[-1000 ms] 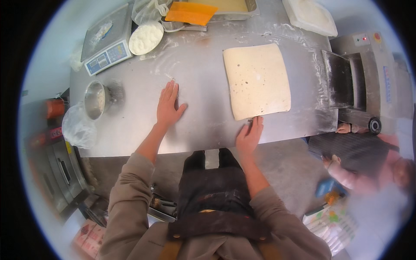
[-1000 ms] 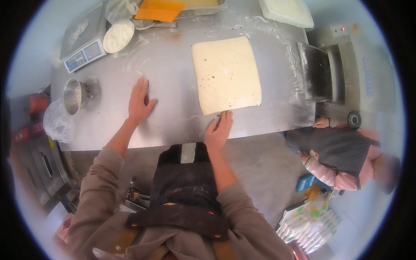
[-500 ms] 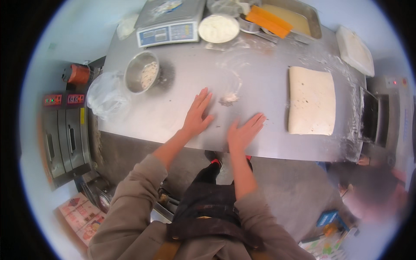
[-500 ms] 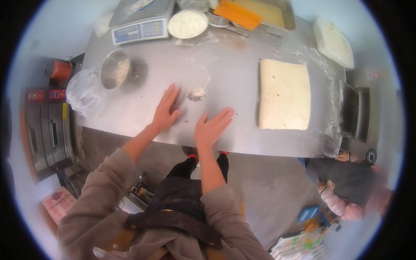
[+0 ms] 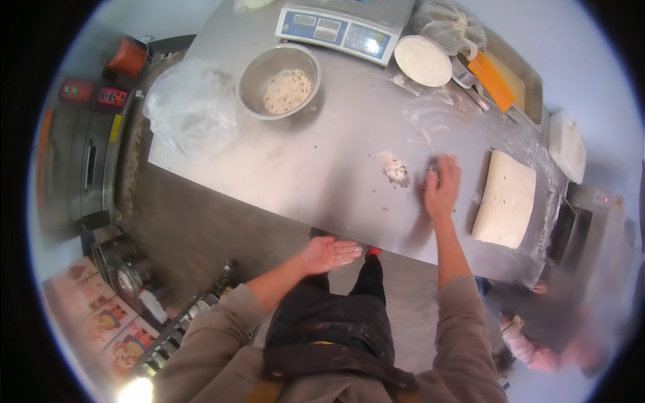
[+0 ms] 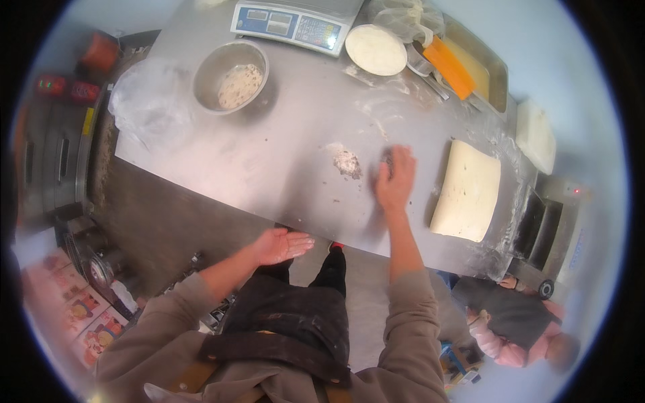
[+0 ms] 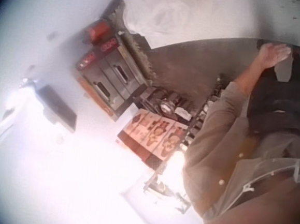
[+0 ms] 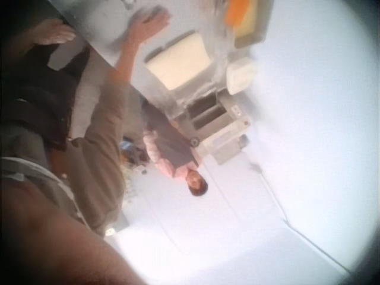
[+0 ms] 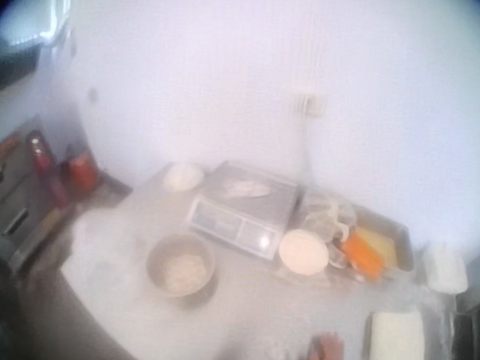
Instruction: The person spreads a dark filling over a large sheet of dough, folds it into a rectangular block, and presses it flat. They then pass the block through a dough sheeter to thin it and use a round cutter to cut multiple circular pieces from the sheet.
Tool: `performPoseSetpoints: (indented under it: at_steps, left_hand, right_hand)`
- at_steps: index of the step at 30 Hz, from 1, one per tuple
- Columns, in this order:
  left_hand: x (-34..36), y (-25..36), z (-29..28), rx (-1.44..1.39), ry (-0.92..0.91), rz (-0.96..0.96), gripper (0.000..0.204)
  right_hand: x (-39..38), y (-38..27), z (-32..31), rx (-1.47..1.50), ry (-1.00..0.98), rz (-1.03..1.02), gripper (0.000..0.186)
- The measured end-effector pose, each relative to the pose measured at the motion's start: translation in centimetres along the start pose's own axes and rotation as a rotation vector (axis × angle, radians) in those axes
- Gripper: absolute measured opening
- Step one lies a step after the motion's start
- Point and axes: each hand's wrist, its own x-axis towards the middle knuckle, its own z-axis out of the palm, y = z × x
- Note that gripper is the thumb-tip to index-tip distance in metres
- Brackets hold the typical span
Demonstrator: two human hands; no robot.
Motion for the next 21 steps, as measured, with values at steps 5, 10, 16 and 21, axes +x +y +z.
performPoseSetpoints:
  at_steps: [5, 10, 16, 21]
  left_hand:
    - [3.0, 3.6, -1.8, -0.056, -0.197, -0.077, 0.077]
    - [2.9, 4.3, -1.8, -0.257, -0.218, -0.17, 0.084]
    - [2.6, 4.6, -1.6, -0.202, -0.156, -0.127, 0.087]
    - [3.5, 4.5, -2.9, -0.356, -0.325, -0.201, 0.087]
  right_hand:
    - [-1.6, -0.2, -0.8, 0.038, -0.067, 0.072, 0.06]
    - [-1.4, -6.5, 3.2, 0.233, -0.255, -0.059, 0.057]
    - [-5.2, -1.4, -2.6, -0.137, 0.109, 0.259, 0.056]
    - [-2.7, -2.7, 0.6, 0.131, -0.087, 0.161, 0.064]
